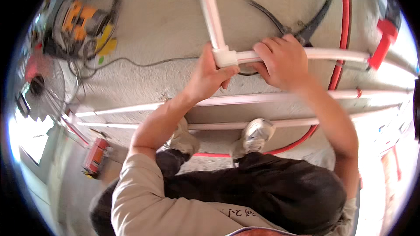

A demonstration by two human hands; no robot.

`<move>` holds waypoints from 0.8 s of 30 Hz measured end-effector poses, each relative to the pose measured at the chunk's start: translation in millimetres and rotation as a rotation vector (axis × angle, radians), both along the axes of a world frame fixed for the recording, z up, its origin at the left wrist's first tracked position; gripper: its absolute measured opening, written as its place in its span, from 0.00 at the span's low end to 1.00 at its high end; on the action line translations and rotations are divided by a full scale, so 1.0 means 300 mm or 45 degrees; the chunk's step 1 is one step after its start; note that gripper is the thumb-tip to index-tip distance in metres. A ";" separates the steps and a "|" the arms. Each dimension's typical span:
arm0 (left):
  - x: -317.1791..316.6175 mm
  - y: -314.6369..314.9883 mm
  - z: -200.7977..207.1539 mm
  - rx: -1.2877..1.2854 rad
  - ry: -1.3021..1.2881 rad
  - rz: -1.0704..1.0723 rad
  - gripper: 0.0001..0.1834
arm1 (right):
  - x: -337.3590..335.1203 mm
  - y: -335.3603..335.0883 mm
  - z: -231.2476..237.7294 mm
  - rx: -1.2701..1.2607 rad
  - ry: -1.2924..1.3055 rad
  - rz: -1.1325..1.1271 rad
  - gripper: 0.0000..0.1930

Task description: The person sits on the floor and uses a red pipe fusion tool to heat and join white PVC pipes with elbow fittings. They insert the pipes into the heated tool, wait for the fusion, and then connect the pieces together to form a continuous pipe assembly.

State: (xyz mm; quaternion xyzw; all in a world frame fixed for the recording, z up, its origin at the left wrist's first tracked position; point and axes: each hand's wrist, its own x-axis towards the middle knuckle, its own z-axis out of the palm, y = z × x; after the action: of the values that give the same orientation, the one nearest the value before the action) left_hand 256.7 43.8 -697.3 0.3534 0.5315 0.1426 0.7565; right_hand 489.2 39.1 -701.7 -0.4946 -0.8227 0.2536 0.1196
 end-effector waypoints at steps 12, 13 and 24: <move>-0.048 0.035 -0.018 -0.127 -0.086 -0.150 0.23 | -0.002 0.000 0.042 -0.172 -0.158 -0.013 0.17; -0.055 0.057 -0.011 -0.179 -0.160 -0.175 0.19 | -0.001 0.002 0.043 -0.221 -0.174 -0.008 0.18; 0.077 0.060 0.019 0.275 0.247 0.385 0.24 | -0.013 -0.006 0.056 -0.235 -0.226 -0.063 0.18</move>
State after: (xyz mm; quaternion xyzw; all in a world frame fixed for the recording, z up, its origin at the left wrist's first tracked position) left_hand 279.8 61.8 -691.5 0.3607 0.6304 0.2761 0.6296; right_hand 485.3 37.4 -684.8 -0.5441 -0.7908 0.2804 0.0066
